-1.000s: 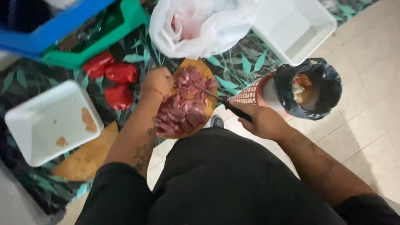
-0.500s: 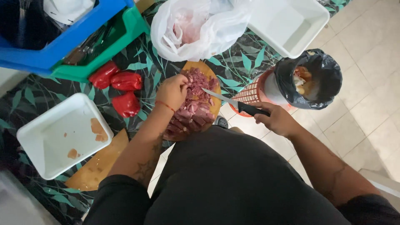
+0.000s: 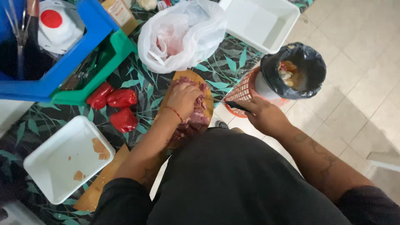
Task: The person chops a large piece of raw red meat into small cubes on a wooden cutting board using a knife. They then transfer the chopped meat into a white styrofoam tray. Red bell peppers are visible on the counter nearby.
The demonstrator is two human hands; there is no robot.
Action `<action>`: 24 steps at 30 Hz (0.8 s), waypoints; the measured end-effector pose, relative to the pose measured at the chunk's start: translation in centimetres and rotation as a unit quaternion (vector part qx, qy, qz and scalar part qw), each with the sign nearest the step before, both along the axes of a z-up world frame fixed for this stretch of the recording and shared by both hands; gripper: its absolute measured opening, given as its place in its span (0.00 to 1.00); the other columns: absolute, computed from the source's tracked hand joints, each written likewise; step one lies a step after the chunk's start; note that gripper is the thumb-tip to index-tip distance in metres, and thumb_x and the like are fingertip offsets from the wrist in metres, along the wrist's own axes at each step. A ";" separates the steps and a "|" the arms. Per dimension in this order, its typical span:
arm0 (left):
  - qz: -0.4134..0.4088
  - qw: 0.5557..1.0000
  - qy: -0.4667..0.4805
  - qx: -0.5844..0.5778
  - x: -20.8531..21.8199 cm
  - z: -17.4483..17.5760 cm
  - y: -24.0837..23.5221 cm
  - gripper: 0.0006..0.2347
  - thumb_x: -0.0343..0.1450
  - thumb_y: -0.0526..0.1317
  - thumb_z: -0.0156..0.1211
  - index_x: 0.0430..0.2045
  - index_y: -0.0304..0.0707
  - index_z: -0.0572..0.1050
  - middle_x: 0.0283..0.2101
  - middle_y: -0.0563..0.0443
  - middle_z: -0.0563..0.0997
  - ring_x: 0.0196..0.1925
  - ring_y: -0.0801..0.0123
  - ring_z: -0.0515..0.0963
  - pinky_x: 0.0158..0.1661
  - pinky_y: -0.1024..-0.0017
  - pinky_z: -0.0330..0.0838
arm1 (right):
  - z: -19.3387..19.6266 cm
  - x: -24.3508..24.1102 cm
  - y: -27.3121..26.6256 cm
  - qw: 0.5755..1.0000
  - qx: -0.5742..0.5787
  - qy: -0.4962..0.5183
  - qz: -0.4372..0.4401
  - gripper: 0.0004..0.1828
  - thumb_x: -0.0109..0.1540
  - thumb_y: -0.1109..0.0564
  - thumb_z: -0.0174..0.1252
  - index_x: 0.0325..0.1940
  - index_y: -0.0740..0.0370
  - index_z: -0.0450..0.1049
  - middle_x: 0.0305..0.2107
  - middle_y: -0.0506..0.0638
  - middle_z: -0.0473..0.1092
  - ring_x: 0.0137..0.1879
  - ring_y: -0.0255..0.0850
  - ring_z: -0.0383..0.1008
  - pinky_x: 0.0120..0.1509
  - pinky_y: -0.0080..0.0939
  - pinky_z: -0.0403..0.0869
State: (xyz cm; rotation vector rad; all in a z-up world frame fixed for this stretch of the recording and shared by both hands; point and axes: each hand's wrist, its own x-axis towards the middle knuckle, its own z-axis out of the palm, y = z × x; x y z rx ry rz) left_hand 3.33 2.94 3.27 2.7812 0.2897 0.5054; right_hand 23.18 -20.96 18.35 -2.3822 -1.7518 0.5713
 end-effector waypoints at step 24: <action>-0.052 0.998 -0.017 0.006 4.1 -2.4 1.0 0.19 0.61 0.36 0.59 0.48 0.45 0.75 0.50 0.54 0.75 0.55 0.58 0.73 0.55 0.62 0.65 | -2.3 2.3 -6.3 0.983 0.138 -0.117 0.021 0.21 0.61 0.54 0.53 0.59 0.39 0.72 0.32 0.50 0.66 0.34 0.50 0.74 0.38 0.46 0.75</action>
